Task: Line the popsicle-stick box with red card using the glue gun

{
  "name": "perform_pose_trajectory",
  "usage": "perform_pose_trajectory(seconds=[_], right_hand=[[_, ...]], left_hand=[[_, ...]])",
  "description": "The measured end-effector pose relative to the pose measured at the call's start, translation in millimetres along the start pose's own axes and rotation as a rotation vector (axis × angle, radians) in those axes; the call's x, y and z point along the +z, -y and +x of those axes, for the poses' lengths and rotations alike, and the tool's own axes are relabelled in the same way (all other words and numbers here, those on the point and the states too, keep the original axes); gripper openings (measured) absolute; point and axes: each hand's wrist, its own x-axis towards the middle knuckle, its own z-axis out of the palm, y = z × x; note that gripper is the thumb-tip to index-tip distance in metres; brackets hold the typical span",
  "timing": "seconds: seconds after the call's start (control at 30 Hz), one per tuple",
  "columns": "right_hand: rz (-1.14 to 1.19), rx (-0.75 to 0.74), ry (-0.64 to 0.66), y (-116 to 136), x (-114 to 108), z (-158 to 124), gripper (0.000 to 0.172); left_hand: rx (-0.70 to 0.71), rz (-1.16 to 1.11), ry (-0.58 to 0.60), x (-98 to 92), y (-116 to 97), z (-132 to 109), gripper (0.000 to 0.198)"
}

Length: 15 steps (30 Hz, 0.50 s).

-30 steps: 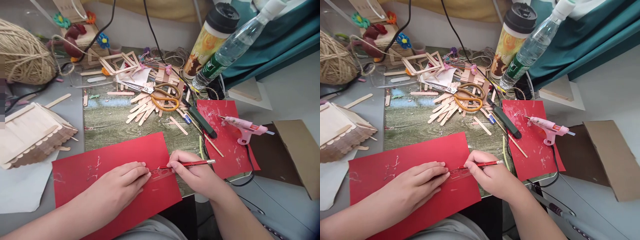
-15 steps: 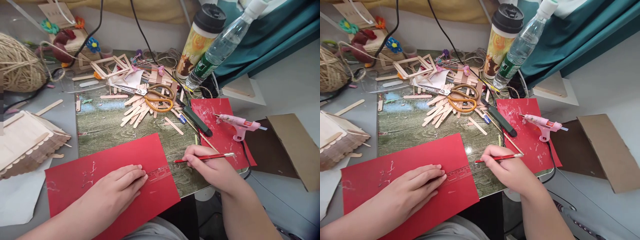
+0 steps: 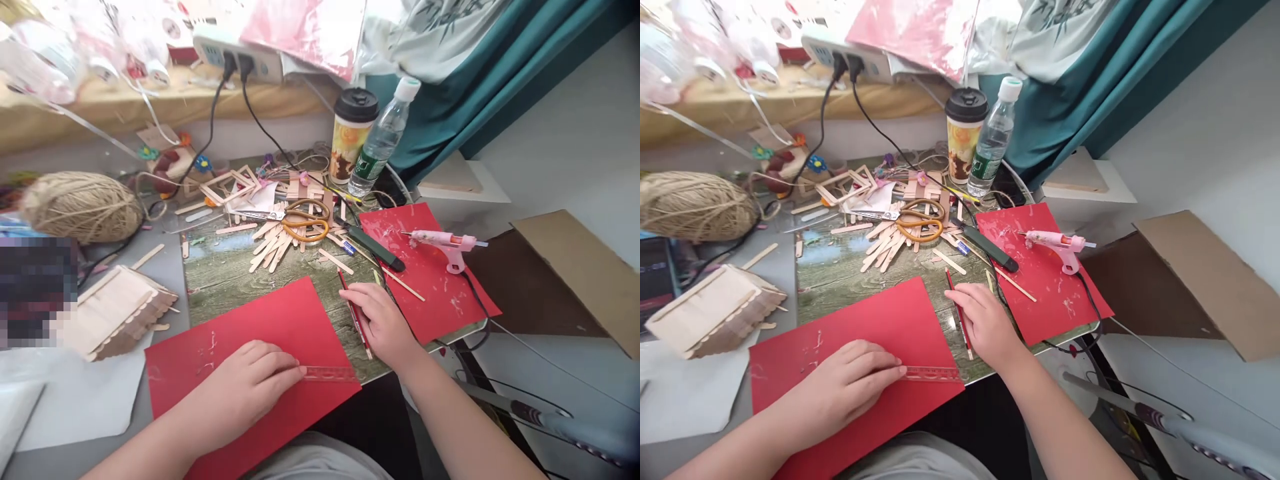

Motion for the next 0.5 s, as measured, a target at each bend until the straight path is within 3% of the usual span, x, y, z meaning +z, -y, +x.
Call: perform_pose_trajectory(seconds=[0.1,0.2,0.27,0.37,0.43,0.5], right_hand=[[-0.022,-0.037,-0.025,-2,-1,1,0.046],[-0.047,-0.06,-0.054,-2,1,2,0.047],[-0.066,-0.048,-0.093,-1,2,3,0.049],[-0.077,-0.037,-0.176,2,2,4,0.046],[-0.077,-0.052,-0.212,5,1,2,0.041],[-0.075,-0.086,-0.208,9,1,0,0.037]], left_hand=[[-0.032,-0.067,-0.065,-1.0,-4,-1,0.041],[-0.098,-0.113,-0.209,-9.2,-1,-8,0.039],[-0.255,-0.072,-0.343,-21.6,8,-13,0.032],[-0.6,0.063,-0.433,-46.3,32,-19,0.031],[-0.695,0.163,-0.396,-60.3,50,-21,0.035],[-0.687,0.287,-0.273,-67.6,61,-23,0.039]])
